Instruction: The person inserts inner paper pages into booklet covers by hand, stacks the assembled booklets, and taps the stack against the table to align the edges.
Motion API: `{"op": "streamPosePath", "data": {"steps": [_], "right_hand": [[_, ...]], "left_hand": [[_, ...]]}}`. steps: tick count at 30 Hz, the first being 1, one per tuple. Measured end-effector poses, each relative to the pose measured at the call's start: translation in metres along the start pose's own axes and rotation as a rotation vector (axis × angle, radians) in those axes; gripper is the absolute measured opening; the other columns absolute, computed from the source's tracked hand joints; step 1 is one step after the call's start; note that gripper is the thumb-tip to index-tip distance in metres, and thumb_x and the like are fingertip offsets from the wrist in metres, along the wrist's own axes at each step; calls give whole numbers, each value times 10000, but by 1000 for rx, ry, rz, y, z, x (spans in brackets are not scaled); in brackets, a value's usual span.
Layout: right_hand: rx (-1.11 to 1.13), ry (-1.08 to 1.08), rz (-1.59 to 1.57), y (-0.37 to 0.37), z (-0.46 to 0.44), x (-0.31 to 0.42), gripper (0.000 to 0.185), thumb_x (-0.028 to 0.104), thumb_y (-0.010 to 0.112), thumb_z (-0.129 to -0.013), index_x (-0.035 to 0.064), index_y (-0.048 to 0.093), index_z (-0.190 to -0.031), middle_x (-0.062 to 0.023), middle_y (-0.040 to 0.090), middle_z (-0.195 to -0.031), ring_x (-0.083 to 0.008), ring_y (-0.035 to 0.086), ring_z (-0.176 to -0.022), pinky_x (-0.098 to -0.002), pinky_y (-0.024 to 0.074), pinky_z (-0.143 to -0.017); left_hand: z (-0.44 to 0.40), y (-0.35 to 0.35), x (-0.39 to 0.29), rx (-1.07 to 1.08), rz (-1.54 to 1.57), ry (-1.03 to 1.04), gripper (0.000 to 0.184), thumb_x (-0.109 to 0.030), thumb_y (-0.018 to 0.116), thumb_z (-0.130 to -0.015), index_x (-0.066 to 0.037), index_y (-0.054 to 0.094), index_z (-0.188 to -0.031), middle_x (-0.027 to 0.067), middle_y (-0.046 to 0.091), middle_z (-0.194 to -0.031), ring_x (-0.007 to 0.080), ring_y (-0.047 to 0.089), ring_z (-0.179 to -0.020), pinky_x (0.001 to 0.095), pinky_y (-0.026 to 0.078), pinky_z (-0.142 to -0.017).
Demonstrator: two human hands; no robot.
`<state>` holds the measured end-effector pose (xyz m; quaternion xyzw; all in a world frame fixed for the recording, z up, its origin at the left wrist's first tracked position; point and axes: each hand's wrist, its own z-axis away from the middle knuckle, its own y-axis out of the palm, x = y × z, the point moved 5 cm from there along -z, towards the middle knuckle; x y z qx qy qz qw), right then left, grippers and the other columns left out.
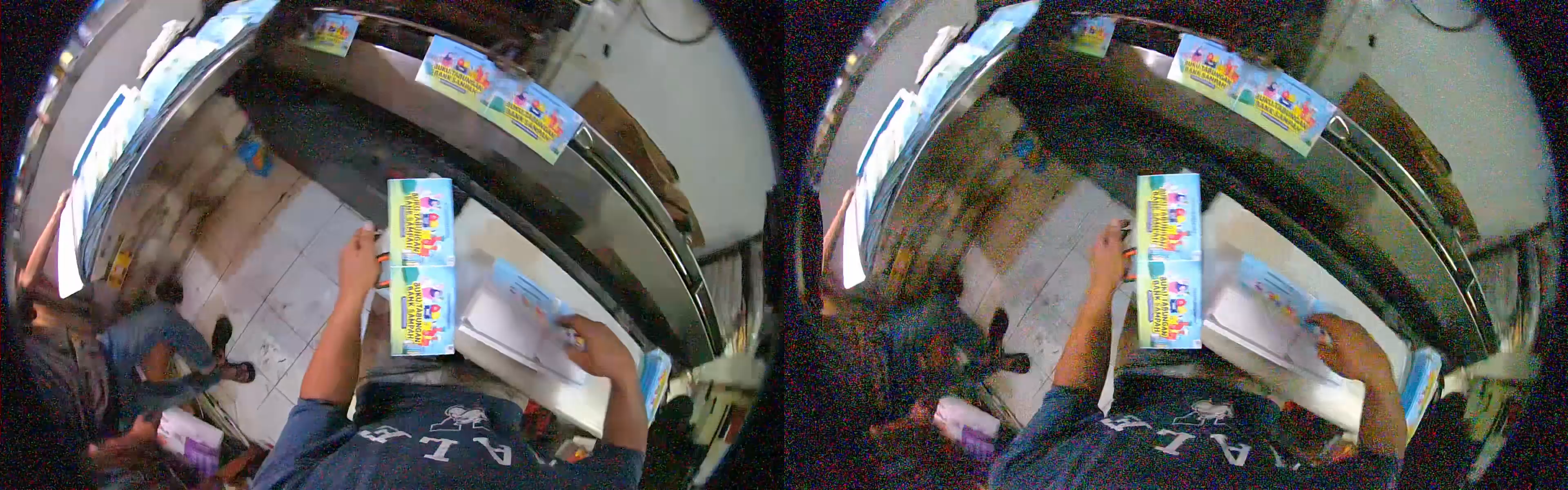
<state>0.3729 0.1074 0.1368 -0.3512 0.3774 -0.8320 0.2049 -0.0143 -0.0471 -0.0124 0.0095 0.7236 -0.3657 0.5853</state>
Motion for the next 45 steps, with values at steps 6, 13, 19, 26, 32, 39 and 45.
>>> {"op": "streamPosePath", "data": {"steps": [6, 13, 19, 26, 32, 39, 45], "right_hand": [[-725, 300, 316, -167, 9, -50, 262, 217, 537, -895, 48, 633, -1071, -206, 647, -1019, -362, 629, -959, -444, 487, -801], [-1429, 68, 706, -258, -50, -9, 457, 39, 513, -889, 172, 534, -1325, -97, 541, -1325, -297, 527, -1178, -374, 427, -991], [-1016, 30, 863, -134, -120, -19, 505, 22, 537, -842, 171, 519, -1324, -76, 532, -1336, -288, 492, -1242, -432, 428, -993], [-715, -62, 468, -44, -53, -20, 446, 145, 674, -806, 28, 555, -1220, -177, 601, -1189, -357, 569, -1075, -426, 457, -935], [-257, -77, 365, 63, 12, 18, 819, 481, 740, -715, 3, 472, -1324, -209, 448, -1381, -372, 404, -1299, -444, 334, -1086], [-388, -38, 442, 81, 13, 18, 710, 395, 765, -705, 6, 530, -1250, -196, 468, -1361, -364, 441, -1261, -448, 394, -1032], [-231, 7, 107, 37, 4, 4, 723, 441, 813, -620, 59, 580, -1188, -127, 544, -1302, -300, 545, -1157, -387, 446, -979]], "left_hand": [[-2, 5, 1, 9, 282, -118, 529, -452, 441, -962, 29, 650, -1030, 198, 681, -885, 248, 657, -849, 364, 482, -763], [-4, 8, 13, -9, 260, -125, 546, -477, 429, -957, 20, 655, -973, 193, 671, -828, 291, 650, -776, 382, 477, -707], [-1, -2, -1, 26, 147, -114, 543, -479, 423, -952, 6, 661, -1015, 199, 680, -854, 304, 665, -811, 385, 485, -713], [-1, 0, -2, 24, -6, 11, 533, -465, 415, -960, 3, 657, -1043, 201, 683, -885, 301, 663, -840, 374, 482, -742], [2, 4, -4, 21, 277, -171, 482, -410, 424, -977, 6, 654, -1060, 128, 676, -847, 183, 611, -767, 329, 471, -704], [-2, 3, 3, 1, 276, -106, 509, -429, 445, -973, 30, 648, -1060, 133, 676, -868, 165, 602, -798, 316, 462, -726], [-2, 9, 13, 2, 295, -158, 526, -435, 444, -970, 42, 643, -1069, 160, 686, -909, 195, 629, -832, 328, 471, -746]]}}
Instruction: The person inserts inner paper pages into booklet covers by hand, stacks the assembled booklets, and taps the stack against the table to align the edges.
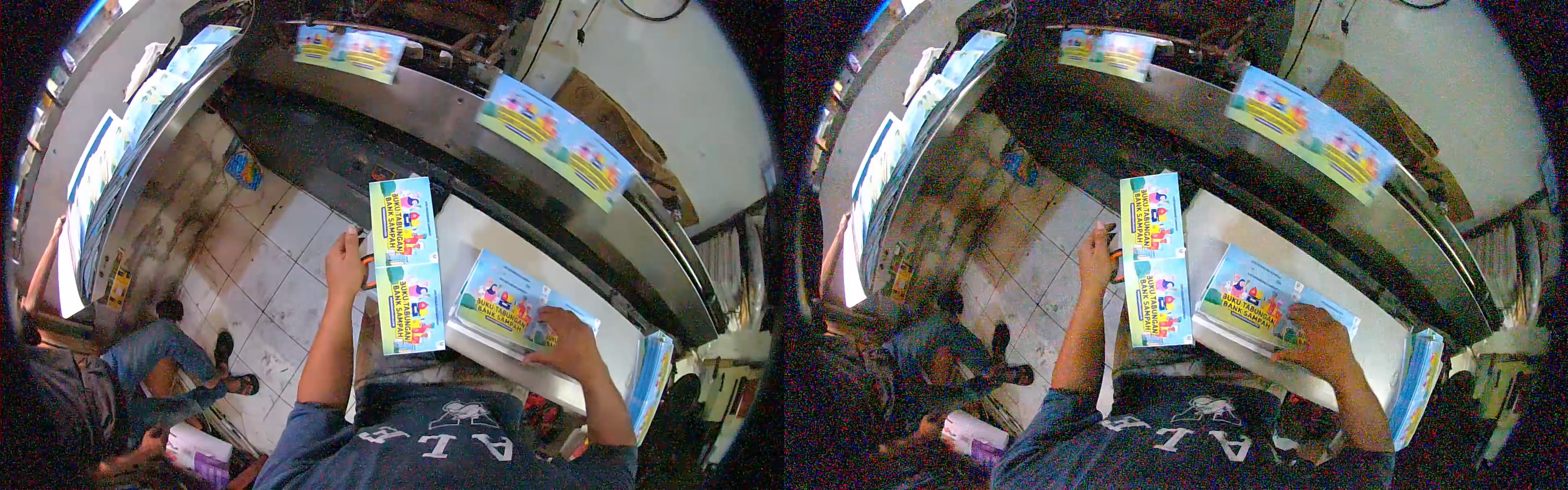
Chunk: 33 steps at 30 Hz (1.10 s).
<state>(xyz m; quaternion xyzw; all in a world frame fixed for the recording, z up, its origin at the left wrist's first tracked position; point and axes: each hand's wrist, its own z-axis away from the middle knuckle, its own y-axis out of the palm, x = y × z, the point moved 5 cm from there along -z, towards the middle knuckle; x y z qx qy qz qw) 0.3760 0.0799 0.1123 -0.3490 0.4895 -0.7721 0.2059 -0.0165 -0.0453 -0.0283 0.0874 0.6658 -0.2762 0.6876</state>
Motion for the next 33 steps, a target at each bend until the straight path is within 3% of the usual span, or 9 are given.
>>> {"op": "streamPosePath", "data": {"steps": [5, 7, 10, 13, 18, 20, 24, 26, 33], "right_hand": [[100, -34, -31, -16, -4, 3, 569, 336, 756, -707, 77, 584, -1184, -125, 597, -1230, -315, 581, -1097, -386, 461, -952], [221, 74, -65, -23, 0, 1, 384, 224, 665, -775, 92, 629, -1134, -140, 645, -1129, -331, 613, -1027, -395, 477, -914], [175, 225, 235, -74, -12, -10, 274, 173, 610, -805, 87, 674, -1057, -155, 680, -1004, -325, 643, -944, -394, 496, -856], [-342, 316, 52, -141, -26, -72, 247, 157, 600, -811, 19, 678, -1000, -174, 680, -891, -297, 651, -860, -371, 501, -782], [-1147, 62, 224, -262, -64, -59, 346, 82, 534, -888, 59, 585, -1230, -175, 644, -1111, -319, 623, -988, -381, 494, -861], [-1385, -167, 771, -254, -82, -14, 479, 69, 497, -863, 164, 516, -1332, -136, 588, -1233, -328, 573, -1090, -416, 464, -933], [-914, 82, 784, -174, -156, -57, 436, 28, 531, -857, 168, 583, -1267, -133, 584, -1252, -310, 568, -1105, -390, 459, -939], [-847, -169, 779, -132, -151, -25, 433, -2, 516, -829, 129, 594, -1235, -150, 596, -1216, -335, 570, -1084, -416, 469, -917], [-200, 132, 243, -48, -74, -28, 415, 153, 657, -787, 67, 584, -1186, -183, 595, -1179, -354, 563, -1088, -426, 477, -912]], "left_hand": [[2, -4, -9, -5, -58, 43, 554, -462, 450, -960, 46, 642, -1068, 180, 690, -917, 222, 650, -846, 341, 480, -754], [-3, -1, 7, 41, -40, -25, 556, -483, 423, -969, 5, 652, -1103, 169, 669, -952, 202, 598, -727, 293, 457, -548], [-2, -2, -5, -4, -119, 119, 537, -470, 424, -972, -1, 665, -1073, 142, 672, -908, 147, 558, -596, 283, 412, -486], [2, -3, -12, 62, -102, -1, 525, -459, 424, -976, -3, 665, -1072, 131, 673, -878, 147, 548, -581, 311, 431, -519], [6, -3, -21, 34, -47, 16, 529, -452, 435, -970, 23, 659, -1030, 170, 679, -861, 208, 628, -755, 348, 481, -684], [7, -5, -27, -13, -58, 85, 537, -458, 453, -961, 36, 660, -985, 174, 676, -810, 198, 631, -757, 335, 470, -684], [5, -6, -22, 1, -119, 64, 549, -471, 444, -957, 33, 661, -976, 192, 671, -816, 238, 642, -760, 349, 473, -695], [0, -4, -16, -2, -129, 80, 560, -479, 437, -956, 34, 660, -973, 196, 670, -817, 255, 645, -759, 356, 474, -698], [2, -2, -13, 6, -149, 55, 572, -505, 417, -953, 13, 660, -965, 202, 668, -808, 285, 651, -774, 381, 473, -695]]}}
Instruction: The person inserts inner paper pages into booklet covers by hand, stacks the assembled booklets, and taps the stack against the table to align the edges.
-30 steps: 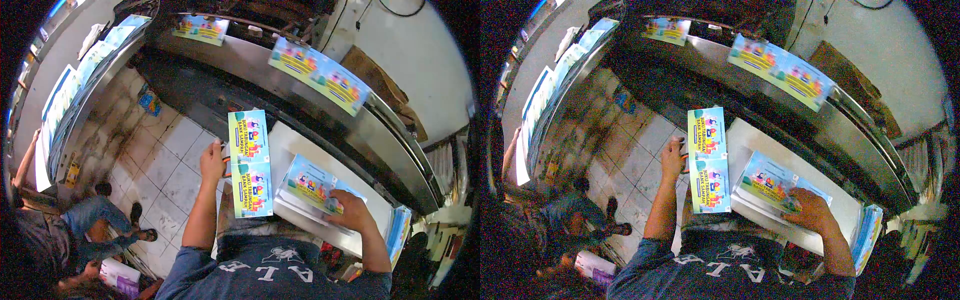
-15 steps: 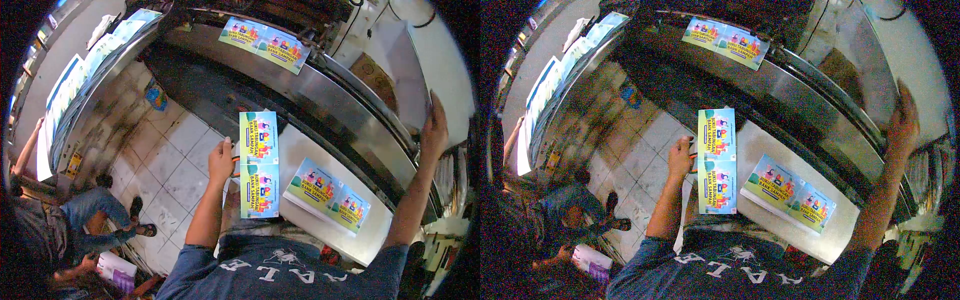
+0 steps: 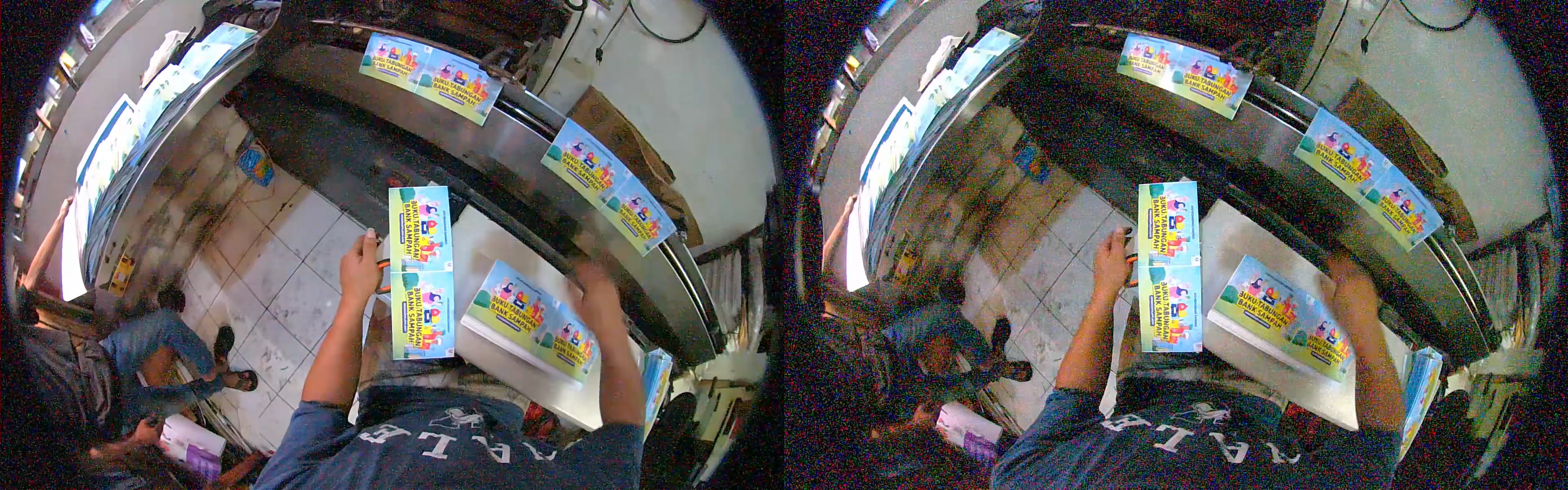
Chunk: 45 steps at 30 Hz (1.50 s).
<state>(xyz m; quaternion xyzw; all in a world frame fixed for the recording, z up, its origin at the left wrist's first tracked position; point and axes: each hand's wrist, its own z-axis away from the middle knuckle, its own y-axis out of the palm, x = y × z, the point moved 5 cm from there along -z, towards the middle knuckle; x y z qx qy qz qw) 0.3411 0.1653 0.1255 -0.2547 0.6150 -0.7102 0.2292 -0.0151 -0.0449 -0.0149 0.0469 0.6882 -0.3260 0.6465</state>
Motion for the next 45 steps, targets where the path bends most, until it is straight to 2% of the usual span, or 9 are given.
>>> {"op": "streamPosePath", "data": {"steps": [4, 11, 25, 27, 29, 35, 39, 43, 45], "right_hand": [[269, -142, -59, 31, 91, 41, 799, 432, 685, -779, 69, 367, -1416, -171, 333, -1476, -355, 319, -1356, -471, 304, -1104], [53, -256, -34, 39, 110, 45, 728, 287, 780, -685, -19, 488, -1277, -221, 444, -1373, -386, 406, -1289, -460, 384, -1045], [155, -228, 33, 47, 95, 31, 765, 485, 742, -694, 48, 524, -1283, -136, 504, -1335, -329, 512, -1163, -429, 446, -970], [165, -239, 22, 51, 95, 27, 759, 552, 659, -753, 74, 493, -1319, -146, 495, -1360, -346, 487, -1217, -454, 438, -982], [197, -195, -82, 45, 92, 18, 731, 517, 681, -750, 67, 513, -1301, -154, 542, -1306, -338, 525, -1180, -436, 455, -966], [333, -93, -285, 18, 79, 11, 537, 283, 717, -761, 93, 562, -1239, -154, 634, -1160, -337, 618, -1032, -406, 488, -917], [50, -139, -200, -40, 59, -3, 225, 166, 623, -823, 53, 670, -1012, -220, 643, -910, -399, 623, -853, -413, 507, -746], [-31, 184, 121, -125, 2, -65, 272, 220, 546, -889, 80, 642, -1101, -190, 647, -1078, -351, 630, -946, -424, 498, -805], [-725, 2, 32, -179, -7, -75, 353, 136, 530, -888, 132, 583, -1237, -154, 633, -1155, -330, 610, -1036, -400, 477, -899]], "left_hand": [[2, -4, -8, 4, -17, -20, 567, -506, 418, -952, 5, 662, -989, 205, 674, -830, 292, 664, -802, 380, 477, -701], [-2, 2, 9, -15, 62, -37, 569, -503, 421, -951, 4, 661, -1044, 207, 680, -855, 296, 665, -819, 377, 482, -720], [-9, 7, 34, -10, 18, -112, 484, -451, 448, -959, -16, 652, -1022, 194, 678, -923, 289, 643, -780, 385, 489, -710], [-11, 6, 29, 14, -77, 118, 472, -422, 442, -970, -2, 650, -1022, 173, 679, -961, 265, 638, -818, 376, 492, -726], [-14, 11, 39, -89, -457, 596, 477, -404, 435, -979, 22, 648, -1011, 146, 682, -964, 228, 630, -854, 363, 491, -734], [-7, 5, 16, -14, -102, 216, 470, -402, 430, -974, 11, 652, -1012, 176, 680, -955, 288, 640, -884, 377, 472, -753], [0, -2, 4, -23, -90, 50, 541, -473, 422, -963, 11, 658, -1012, 192, 680, -916, 296, 648, -867, 400, 466, -757], [4, -7, -7, -4, -68, -35, 548, -464, 438, -960, 37, 659, -984, 194, 675, -839, 275, 646, -791, 386, 467, -711], [3, -4, -6, -47, 36, 52, 546, -455, 442, -959, 46, 657, -970, 197, 670, -803, 273, 646, -754, 380, 469, -684]]}}
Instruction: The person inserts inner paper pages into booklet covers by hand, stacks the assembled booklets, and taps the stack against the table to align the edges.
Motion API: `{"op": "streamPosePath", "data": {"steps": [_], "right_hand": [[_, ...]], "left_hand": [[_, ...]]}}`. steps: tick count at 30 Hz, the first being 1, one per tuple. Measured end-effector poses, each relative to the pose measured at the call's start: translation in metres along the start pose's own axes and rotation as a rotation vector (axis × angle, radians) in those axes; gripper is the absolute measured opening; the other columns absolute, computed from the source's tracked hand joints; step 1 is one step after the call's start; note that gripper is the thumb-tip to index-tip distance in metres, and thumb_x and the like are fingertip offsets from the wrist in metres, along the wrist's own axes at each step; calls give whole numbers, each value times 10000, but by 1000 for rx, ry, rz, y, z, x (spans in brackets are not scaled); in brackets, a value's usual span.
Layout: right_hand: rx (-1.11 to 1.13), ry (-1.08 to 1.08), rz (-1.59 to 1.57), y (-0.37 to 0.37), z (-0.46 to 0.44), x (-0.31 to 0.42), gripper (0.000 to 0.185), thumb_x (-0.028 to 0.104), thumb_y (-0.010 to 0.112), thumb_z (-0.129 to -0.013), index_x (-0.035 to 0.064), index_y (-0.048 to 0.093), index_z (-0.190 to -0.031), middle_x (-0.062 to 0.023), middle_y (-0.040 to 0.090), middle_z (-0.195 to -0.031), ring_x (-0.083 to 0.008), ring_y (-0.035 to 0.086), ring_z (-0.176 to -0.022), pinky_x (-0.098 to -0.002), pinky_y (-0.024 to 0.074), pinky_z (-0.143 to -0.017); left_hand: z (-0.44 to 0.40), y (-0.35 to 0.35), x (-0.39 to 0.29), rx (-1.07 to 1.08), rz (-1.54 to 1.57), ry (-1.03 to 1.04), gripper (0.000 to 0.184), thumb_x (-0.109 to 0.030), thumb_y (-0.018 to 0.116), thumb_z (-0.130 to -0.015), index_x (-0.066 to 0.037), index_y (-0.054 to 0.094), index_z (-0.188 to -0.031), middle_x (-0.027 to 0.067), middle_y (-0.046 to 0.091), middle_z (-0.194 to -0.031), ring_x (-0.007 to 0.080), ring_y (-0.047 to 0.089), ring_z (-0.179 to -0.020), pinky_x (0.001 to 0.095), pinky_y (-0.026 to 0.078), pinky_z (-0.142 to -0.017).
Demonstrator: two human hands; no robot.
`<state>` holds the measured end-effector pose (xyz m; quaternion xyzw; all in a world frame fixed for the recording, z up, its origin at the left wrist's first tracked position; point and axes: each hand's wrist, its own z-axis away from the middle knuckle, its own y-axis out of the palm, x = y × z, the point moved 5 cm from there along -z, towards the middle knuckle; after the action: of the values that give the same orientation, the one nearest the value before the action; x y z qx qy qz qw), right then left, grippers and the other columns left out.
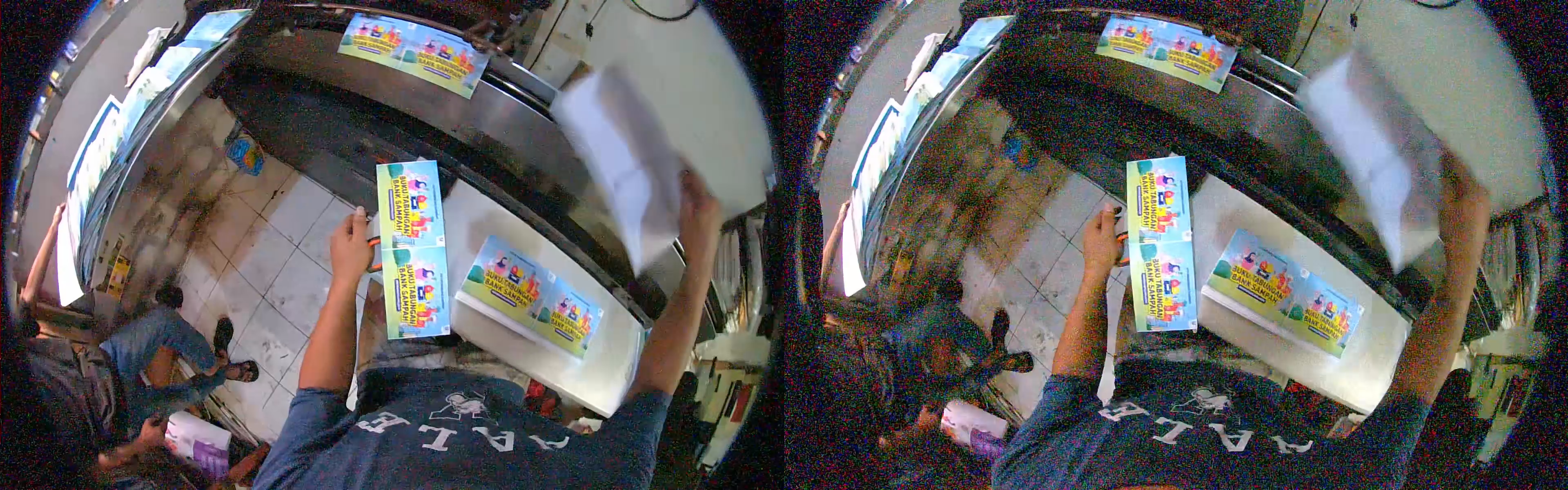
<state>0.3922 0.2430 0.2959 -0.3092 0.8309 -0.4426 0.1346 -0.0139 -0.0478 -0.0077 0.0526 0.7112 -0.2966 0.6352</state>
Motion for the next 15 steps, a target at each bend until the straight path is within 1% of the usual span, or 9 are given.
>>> {"op": "streamPosePath", "data": {"steps": [1, 2, 4, 6, 8, 9, 10, 12, 15], "right_hand": [[-209, -74, -43, -11, -14, 5, 397, 109, 520, -888, 152, 561, -1281, -142, 629, -1177, -326, 597, -1073, -393, 461, -937], [-213, -79, -49, -3, -27, 14, 397, 109, 520, -888, 152, 561, -1281, -142, 629, -1177, -326, 597, -1073, -393, 461, -937], [-478, -301, 235, 8, -37, 48, 468, 68, 498, -882, 178, 521, -1336, -117, 608, -1231, -333, 585, -1094, -402, 436, -977], [-295, -262, 354, 72, -35, 33, 452, 4, 539, -843, 135, 570, -1274, -103, 580, -1267, -273, 570, -1133, -382, 473, -953], [25, -133, 307, 122, -9, 46, 437, 39, 566, -826, 120, 572, -1255, -115, 574, -1265, -289, 561, -1133, -390, 468, -950], [98, -204, 299, 141, 11, 51, 415, 56, 580, -820, 101, 580, -1233, -124, 569, -1267, -302, 560, -1125, -404, 467, -943], [171, -276, 290, 150, 31, 56, 397, 74, 593, -815, 83, 588, -1211, -132, 564, -1268, -316, 560, -1116, -418, 466, -936], [372, -178, 122, 145, 69, 67, 424, 104, 620, -806, 58, 574, -1225, -156, 560, -1267, -329, 558, -1114, -433, 453, -946], [573, -129, -67, 126, 151, 79, 519, 220, 698, -773, 49, 562, -1244, -162, 531, -1315, -318, 525, -1190, -408, 419, -1013]], "left_hand": [[-1, 1, 3, -22, 1, 45, 536, -448, 448, -958, 47, 656, -940, 182, 664, -770, 245, 632, -709, 366, 462, -652], [-3, 1, 7, -31, 0, 46, 536, -448, 448, -958, 47, 656, -940, 182, 664, -770, 245, 632, -709, 366, 462, -652], [-4, 7, 19, 20, 122, -96, 523, -443, 460, -954, 40, 655, -906, 162, 657, -748, 207, 607, -679, 353, 450, -627], [3, -2, -8, -5, 10, -34, 510, -440, 468, -951, 31, 652, -886, 144, 651, -733, 180, 586, -662, 343, 440, -611], [2, -2, -9, 24, 26, -22, 506, -442, 468, -951, 26, 653, -904, 153, 654, -739, 187, 597, -674, 346, 446, -622], [1, -2, -8, 20, 27, -22, 506, -442, 468, -951, 26, 653, -904, 153, 654, -739, 187, 597, -674, 346, 446, -622], [0, 0, -4, 21, 31, -28, 504, -443, 469, -951, 24, 654, -916, 156, 656, -741, 193, 604, -679, 350, 450, -626], [-1, -1, -1, 17, 32, -37, 502, -444, 469, -951, 22, 655, -928, 158, 658, -743, 199, 610, -684, 354, 454, -630], [-2, 1, 1, 37, -3, -12, 513, -454, 464, -952, 21, 657, -962, 165, 664, -757, 219, 626, -701, 361, 461, -641]]}}
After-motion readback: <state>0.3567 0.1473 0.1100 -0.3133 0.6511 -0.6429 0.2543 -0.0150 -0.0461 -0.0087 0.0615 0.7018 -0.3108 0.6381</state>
